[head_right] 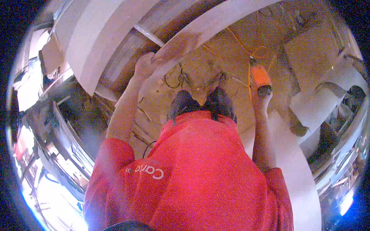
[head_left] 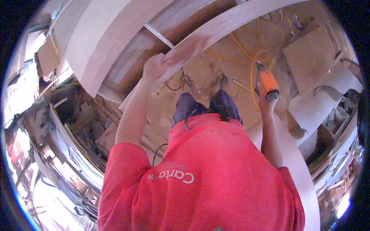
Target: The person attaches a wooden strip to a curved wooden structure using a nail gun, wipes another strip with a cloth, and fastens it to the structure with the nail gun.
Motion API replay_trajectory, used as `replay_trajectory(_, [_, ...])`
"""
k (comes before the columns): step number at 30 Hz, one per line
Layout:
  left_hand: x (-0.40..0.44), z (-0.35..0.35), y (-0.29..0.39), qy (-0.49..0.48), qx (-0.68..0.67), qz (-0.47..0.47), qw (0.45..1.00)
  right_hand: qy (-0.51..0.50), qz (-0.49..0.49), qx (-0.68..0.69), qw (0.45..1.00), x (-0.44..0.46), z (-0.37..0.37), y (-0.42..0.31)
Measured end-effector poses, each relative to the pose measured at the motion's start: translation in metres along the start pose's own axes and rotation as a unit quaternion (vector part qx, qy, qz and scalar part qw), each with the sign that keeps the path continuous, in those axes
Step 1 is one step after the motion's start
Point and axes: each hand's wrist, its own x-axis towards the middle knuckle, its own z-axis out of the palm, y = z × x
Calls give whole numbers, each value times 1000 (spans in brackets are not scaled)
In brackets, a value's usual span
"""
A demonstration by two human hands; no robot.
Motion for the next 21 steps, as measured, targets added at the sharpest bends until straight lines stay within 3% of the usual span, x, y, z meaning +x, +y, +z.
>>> replay_trajectory(3, [-1, 15, -11, 49, -28, 32, 998, 3, 43, 13, 999, -21, 19, -5])
replay_trajectory(6, [2, 15, -14, 24, -55, 40, 997, 24, 84, 62, 994, -42, 53, -3])
replay_trajectory(9, [5, 20, -21, 19, -59, 48, 997, -69, 71, -117, 988, -47, 73, -1])
replay_trajectory(11, [5, 18, -18, 23, -72, 55, 996, -73, 34, 79, 994, -55, 102, -41])
replay_trajectory(14, [4, 9, -10, 22, -79, 54, 995, -62, 30, 62, 996, -55, 136, -93])
replay_trajectory(17, [5, 12, -14, 16, -68, 58, 996, -152, 45, 81, 984, -57, 161, -107])
replay_trajectory(19, [5, 15, -16, 18, -61, 66, 996, -208, 54, 214, 953, -60, 176, -120])
replay_trajectory(21, [4, 15, -16, 45, -80, 77, 993, -188, -31, 73, 979, -59, 187, -137])
